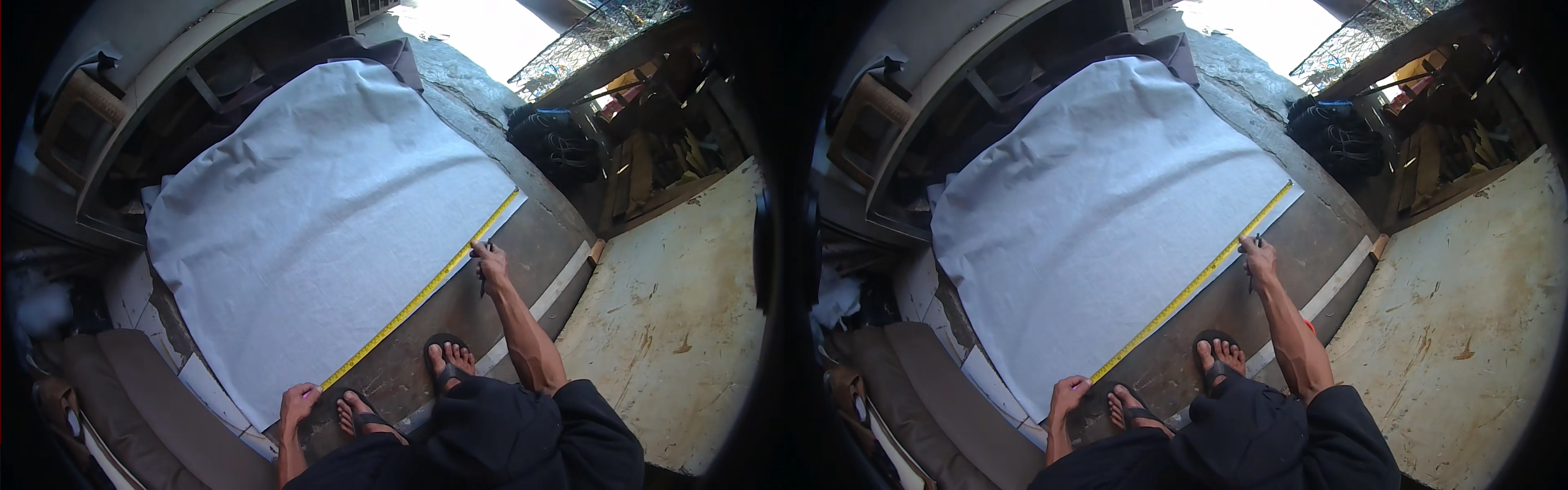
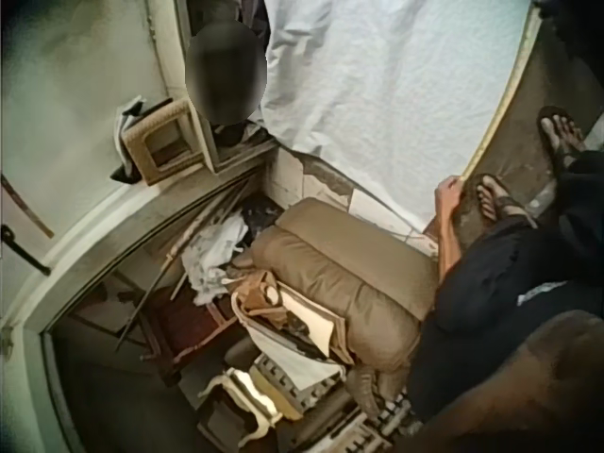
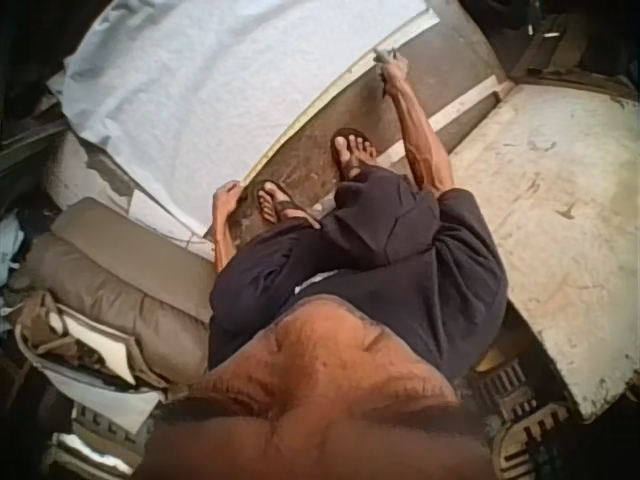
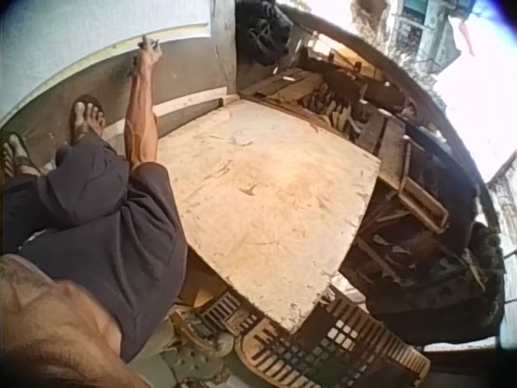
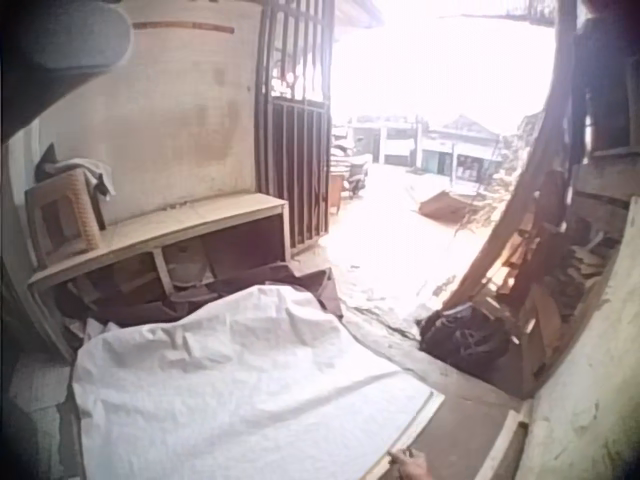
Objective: The person measures a piece of white fabric on the floor using a tape measure and marks it with a pen. They use a long metal ruler to draw straight lines across the fabric and then cut the fabric along the marked lines using shears.
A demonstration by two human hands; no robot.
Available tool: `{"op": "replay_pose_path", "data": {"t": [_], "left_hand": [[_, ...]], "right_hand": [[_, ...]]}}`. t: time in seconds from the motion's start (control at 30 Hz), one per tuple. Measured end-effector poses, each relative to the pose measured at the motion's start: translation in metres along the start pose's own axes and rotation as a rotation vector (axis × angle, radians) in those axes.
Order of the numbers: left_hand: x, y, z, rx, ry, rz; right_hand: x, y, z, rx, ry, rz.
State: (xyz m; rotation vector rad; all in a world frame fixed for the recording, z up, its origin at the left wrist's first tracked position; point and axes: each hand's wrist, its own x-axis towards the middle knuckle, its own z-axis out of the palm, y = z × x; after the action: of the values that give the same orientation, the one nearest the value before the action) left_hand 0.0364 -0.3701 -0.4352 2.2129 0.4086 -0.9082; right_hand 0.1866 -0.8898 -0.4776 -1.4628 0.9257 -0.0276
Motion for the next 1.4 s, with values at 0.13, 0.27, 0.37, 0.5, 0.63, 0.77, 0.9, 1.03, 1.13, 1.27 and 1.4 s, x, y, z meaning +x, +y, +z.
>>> {"op": "replay_pose_path", "data": {"t": [0.13,0.27,0.37,0.5,0.63,0.77,0.9,1.03,1.13,1.27,1.4], "left_hand": [[0.024,0.03,0.036,0.143,0.114,0.066],[0.031,0.034,0.042,0.183,0.2,0.061],[0.034,0.037,0.038,0.178,0.208,0.007],[0.037,0.029,0.039,0.241,0.232,-0.032],[0.034,0.042,0.042,0.264,0.249,-0.045],[0.036,0.045,0.045,0.275,0.251,-0.066],[0.039,0.048,0.053,0.286,0.253,-0.051],[0.033,0.045,0.049,0.259,0.264,-0.102],[0.033,0.032,0.038,0.228,0.286,-0.077],[0.028,0.042,0.02,0.207,0.209,-0.189],[0.024,-0.001,-0.004,0.239,0.231,-0.264]], "right_hand": [[-0.034,0.039,0.044,0.048,-0.064,0.084],[-0.026,0.039,0.045,-0.002,0.029,0.101],[-0.023,0.035,0.045,-0.018,0.049,0.142],[-0.015,0.042,0.046,-0.127,0.086,0.114],[-0.01,0.042,0.048,-0.139,0.132,0.124],[-0.005,0.046,0.045,-0.13,0.143,0.127],[0.008,0.047,0.03,-0.236,0.141,0.109],[0.004,0.039,0.037,-0.319,0.114,0.14],[0.0,0.037,0.05,-0.32,0.074,0.107],[0.006,0.045,0.024,-0.194,0.04,0.132],[0.01,0.046,0.034,-0.297,0.043,0.102]]}}
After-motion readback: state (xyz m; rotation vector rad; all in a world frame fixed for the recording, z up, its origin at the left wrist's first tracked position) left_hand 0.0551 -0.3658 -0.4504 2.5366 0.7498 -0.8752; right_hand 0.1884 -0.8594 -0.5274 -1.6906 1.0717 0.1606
